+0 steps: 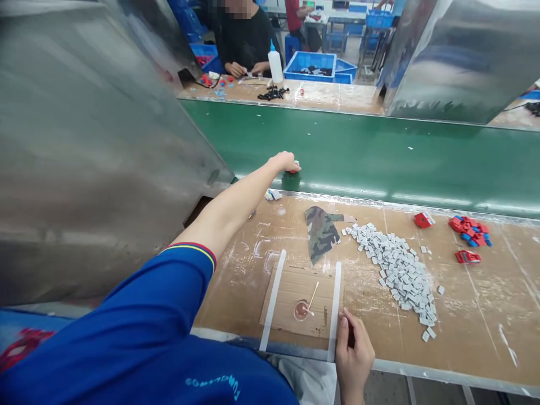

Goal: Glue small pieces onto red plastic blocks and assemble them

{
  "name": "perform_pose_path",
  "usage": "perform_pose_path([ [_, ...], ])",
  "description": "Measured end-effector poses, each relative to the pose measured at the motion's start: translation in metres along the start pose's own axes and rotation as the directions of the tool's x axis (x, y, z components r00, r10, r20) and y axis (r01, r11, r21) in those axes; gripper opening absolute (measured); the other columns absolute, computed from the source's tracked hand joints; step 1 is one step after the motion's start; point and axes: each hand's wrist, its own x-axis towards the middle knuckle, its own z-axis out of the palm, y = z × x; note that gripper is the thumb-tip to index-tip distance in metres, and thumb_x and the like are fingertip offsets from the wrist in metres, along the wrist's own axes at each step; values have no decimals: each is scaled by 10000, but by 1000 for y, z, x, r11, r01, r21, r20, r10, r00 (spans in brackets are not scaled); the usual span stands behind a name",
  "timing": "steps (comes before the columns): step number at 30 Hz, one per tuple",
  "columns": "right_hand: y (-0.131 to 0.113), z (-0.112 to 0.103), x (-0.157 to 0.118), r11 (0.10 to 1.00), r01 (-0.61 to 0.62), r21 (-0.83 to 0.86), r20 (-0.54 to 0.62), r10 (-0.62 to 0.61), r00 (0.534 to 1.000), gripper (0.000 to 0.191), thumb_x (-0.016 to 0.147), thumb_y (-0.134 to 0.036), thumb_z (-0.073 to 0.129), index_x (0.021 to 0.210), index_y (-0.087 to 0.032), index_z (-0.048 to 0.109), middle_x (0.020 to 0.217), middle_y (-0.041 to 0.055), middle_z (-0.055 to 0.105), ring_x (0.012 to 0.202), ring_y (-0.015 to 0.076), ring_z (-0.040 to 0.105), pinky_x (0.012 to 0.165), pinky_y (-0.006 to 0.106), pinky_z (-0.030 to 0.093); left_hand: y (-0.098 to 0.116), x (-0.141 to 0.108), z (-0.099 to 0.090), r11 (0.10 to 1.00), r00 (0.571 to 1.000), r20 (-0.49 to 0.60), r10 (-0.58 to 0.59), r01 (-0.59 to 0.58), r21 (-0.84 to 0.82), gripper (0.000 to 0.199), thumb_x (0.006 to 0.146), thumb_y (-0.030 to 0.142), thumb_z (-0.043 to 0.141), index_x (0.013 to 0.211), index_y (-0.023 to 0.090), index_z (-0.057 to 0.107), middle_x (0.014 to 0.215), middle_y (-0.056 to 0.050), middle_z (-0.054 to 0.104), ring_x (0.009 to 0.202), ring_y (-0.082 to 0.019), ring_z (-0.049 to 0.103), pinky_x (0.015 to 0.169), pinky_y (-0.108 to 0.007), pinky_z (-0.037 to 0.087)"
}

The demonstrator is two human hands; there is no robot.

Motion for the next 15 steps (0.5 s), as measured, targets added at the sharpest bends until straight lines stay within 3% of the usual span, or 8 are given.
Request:
perform_pose_path([
  [2,2,1,2,1000,12,12,-5,-12,1000,432,1032,-527,570,1012,-153,785,957,116,824,850,219,791,789,280,582,0,-28,-4,1000,1000,-17,19,-19,-8,434,899,396,723,1138,35,746,1054,-230,748,1014,-322,700,864,-372,507],
  [4,5,-1,5,1000,9,16,-9,-9,1000,463,1025,-555,558,982,-153,785,948,125,821,859,233,786,797,295,576,-3,-72,-5,998,998,-50,45,-47,-34,607,897,487,722,1351,88,663,1276,-228,711,1155,-335,673,935,-366,501],
  [6,8,-3,10,1000,-21,-4,-11,21,1000,499,1015,-593,541,952,-160,781,926,125,815,836,239,773,782,307,564,-13,-131,-3,992,993,-50,105,-108,-60,679,885,536,721,1444,169,604,1382,-182,681,1231,-323,648,971,-350,492],
  [8,12,-4,14,998,-56,-17,-11,56,998,523,984,-634,553,933,-161,770,890,119,800,779,234,745,757,317,551,-31,-198,0,968,969,33,243,-241,-66,576,911,523,676,1368,172,666,1322,-164,720,1180,-313,674,954,-357,498],
  [11,19,-2,18,995,-90,30,3,90,996,513,894,-658,645,906,-153,739,811,95,756,708,221,693,730,333,550,-76,-302,3,907,887,205,414,-383,-174,410,933,479,637,1186,183,763,1113,-102,798,973,-236,727,853,-303,505],
  [13,23,0,21,993,-99,59,6,99,995,475,846,-632,684,883,-159,716,764,69,718,676,213,663,708,340,547,-118,-363,1,890,847,307,434,-348,-295,363,944,448,609,1100,177,793,987,-76,817,831,-191,731,762,-264,500],
  [14,25,1,22,993,-103,64,-2,103,995,449,826,-612,693,872,-166,706,744,57,699,663,211,652,697,345,547,-142,-388,-1,902,865,320,386,-282,-327,354,949,427,593,1064,168,804,941,-72,819,783,-179,727,729,-254,498],
  [15,25,1,24,992,-107,64,-16,109,994,418,807,-591,697,857,-176,697,725,47,682,653,212,643,688,352,548,-166,-407,-4,924,911,292,289,-186,-335,351,955,399,571,1029,153,811,905,-75,817,754,-175,726,710,-251,499],
])
